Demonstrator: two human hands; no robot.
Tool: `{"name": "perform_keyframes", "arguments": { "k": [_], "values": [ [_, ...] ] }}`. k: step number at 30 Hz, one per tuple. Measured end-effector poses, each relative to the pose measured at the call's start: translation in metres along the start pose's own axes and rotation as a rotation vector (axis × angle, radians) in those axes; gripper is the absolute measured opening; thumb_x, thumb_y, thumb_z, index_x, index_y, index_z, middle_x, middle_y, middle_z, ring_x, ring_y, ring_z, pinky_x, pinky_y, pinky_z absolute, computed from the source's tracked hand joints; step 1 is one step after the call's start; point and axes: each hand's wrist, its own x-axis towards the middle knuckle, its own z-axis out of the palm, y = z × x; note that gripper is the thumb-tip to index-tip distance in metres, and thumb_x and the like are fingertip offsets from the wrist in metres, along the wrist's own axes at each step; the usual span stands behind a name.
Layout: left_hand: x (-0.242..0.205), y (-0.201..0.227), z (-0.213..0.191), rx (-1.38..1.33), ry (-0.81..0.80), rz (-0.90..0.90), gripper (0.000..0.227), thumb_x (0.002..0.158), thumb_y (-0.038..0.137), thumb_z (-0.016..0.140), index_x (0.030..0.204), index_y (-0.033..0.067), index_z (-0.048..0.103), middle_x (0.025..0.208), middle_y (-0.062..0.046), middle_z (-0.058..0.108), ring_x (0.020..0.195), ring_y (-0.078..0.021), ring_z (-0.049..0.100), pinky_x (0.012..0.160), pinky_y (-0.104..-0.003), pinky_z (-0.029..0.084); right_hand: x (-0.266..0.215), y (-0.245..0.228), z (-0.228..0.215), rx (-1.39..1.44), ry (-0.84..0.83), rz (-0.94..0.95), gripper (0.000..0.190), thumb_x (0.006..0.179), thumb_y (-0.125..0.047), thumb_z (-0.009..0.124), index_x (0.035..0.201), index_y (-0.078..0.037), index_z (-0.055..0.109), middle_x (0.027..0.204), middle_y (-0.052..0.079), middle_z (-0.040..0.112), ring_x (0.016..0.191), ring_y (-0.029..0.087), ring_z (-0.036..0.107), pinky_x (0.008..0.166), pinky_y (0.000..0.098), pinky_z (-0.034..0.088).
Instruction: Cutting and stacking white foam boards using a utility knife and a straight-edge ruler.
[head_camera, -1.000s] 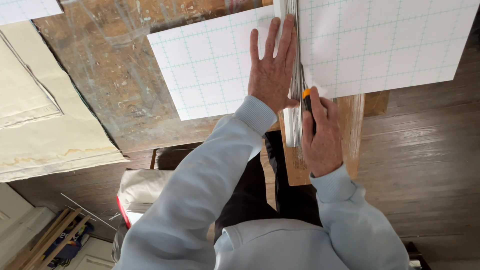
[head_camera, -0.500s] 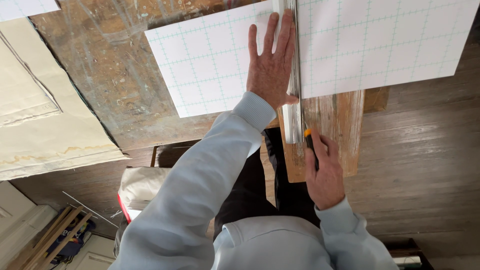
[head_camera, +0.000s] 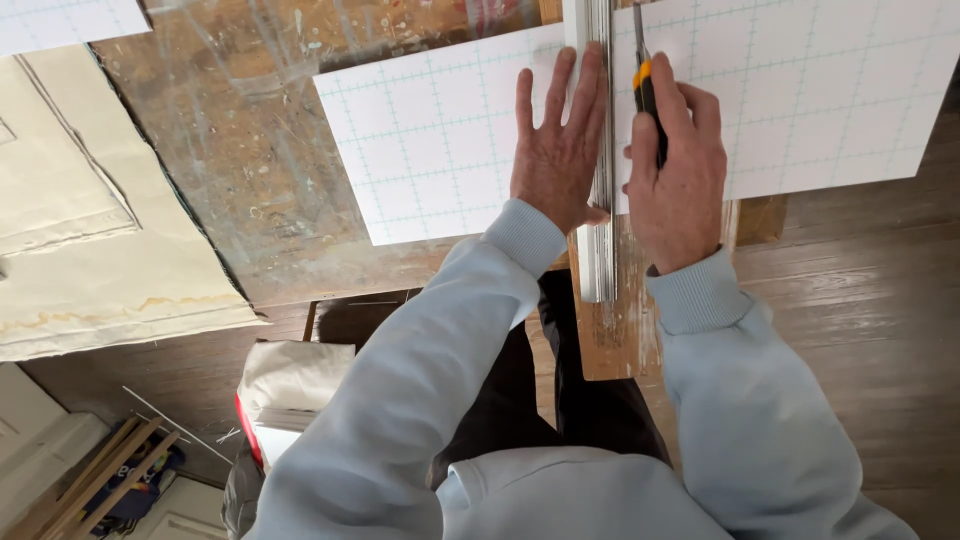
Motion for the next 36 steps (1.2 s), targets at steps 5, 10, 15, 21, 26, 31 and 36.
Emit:
{"name": "perform_keyframes", "arguments": {
  "k": [5,10,15,21,26,31,36],
  "values": [
    [0.002,0.001,0.008,-0.027,0.014,-0.004,0.162,0.049,0.093,0.075,0.17,0.0061,0.01,0.173,-0.02,-0.003,0.159,-0.0421,-0.004,0.126,-0.069,0.006,0.014,0.009,0.013,-0.09,0.0,-0.05,0.042,0.117,-0.01,0.048,0.159,-0.005,0.047,0.136,0.018,0.052,0.104,0.025,0.07,0.086,0.0329,0.066],
    [0.003,0.002,0.008,-0.032,0.005,-0.001,0.162,0.048,0.093,0.075,0.17,0.009,0.009,0.172,-0.019,-0.003,0.158,-0.0421,-0.004,0.126,-0.07,0.006,0.018,0.011,0.018,-0.129,-0.001,-0.082,0.042,0.117,-0.009,0.051,0.158,-0.003,0.048,0.136,0.018,0.052,0.116,0.029,0.068,0.096,0.0386,0.063],
    [0.003,0.003,0.01,-0.038,0.015,-0.002,0.164,0.047,0.094,0.074,0.17,0.0083,0.009,0.172,-0.02,-0.003,0.158,-0.0425,-0.004,0.126,-0.07,0.006,0.017,0.014,0.019,-0.144,-0.005,-0.116,0.041,0.118,-0.009,0.051,0.159,-0.002,0.048,0.137,0.018,0.052,0.118,0.031,0.068,0.097,0.0391,0.062],
    [0.003,0.003,0.012,-0.023,0.033,-0.006,0.164,0.047,0.095,0.073,0.17,0.0072,0.01,0.173,-0.02,-0.002,0.158,-0.0429,-0.003,0.126,-0.07,0.006,0.009,0.009,0.017,-0.154,-0.016,-0.085,0.041,0.118,-0.009,0.05,0.158,-0.002,0.047,0.136,0.019,0.051,0.117,0.031,0.067,0.096,0.0389,0.063],
    [0.002,0.004,0.014,-0.03,0.041,-0.013,0.164,0.047,0.095,0.074,0.171,0.0074,0.01,0.173,-0.021,-0.002,0.159,-0.0431,-0.003,0.126,-0.071,0.006,0.005,0.012,0.019,-0.172,-0.015,-0.087,0.041,0.119,-0.01,0.049,0.159,-0.002,0.047,0.137,0.018,0.051,0.116,0.03,0.068,0.095,0.0379,0.064],
    [0.003,0.005,0.016,-0.056,0.063,-0.018,0.165,0.045,0.095,0.074,0.171,0.0097,0.009,0.173,-0.02,-0.002,0.159,-0.0423,-0.003,0.127,-0.071,0.007,0.0,0.01,0.019,-0.159,-0.01,-0.088,0.041,0.12,-0.011,0.049,0.16,-0.002,0.046,0.137,0.018,0.051,0.116,0.029,0.068,0.095,0.0376,0.064],
    [0.002,0.006,0.019,-0.055,0.087,-0.024,0.164,0.048,0.094,0.075,0.172,0.0077,0.012,0.173,-0.021,-0.002,0.159,-0.0436,-0.003,0.128,-0.072,0.007,-0.006,0.005,0.017,-0.182,-0.018,-0.065,0.041,0.119,-0.012,0.047,0.159,-0.001,0.046,0.136,0.018,0.051,0.111,0.028,0.068,0.09,0.0374,0.063]
  ]
}}
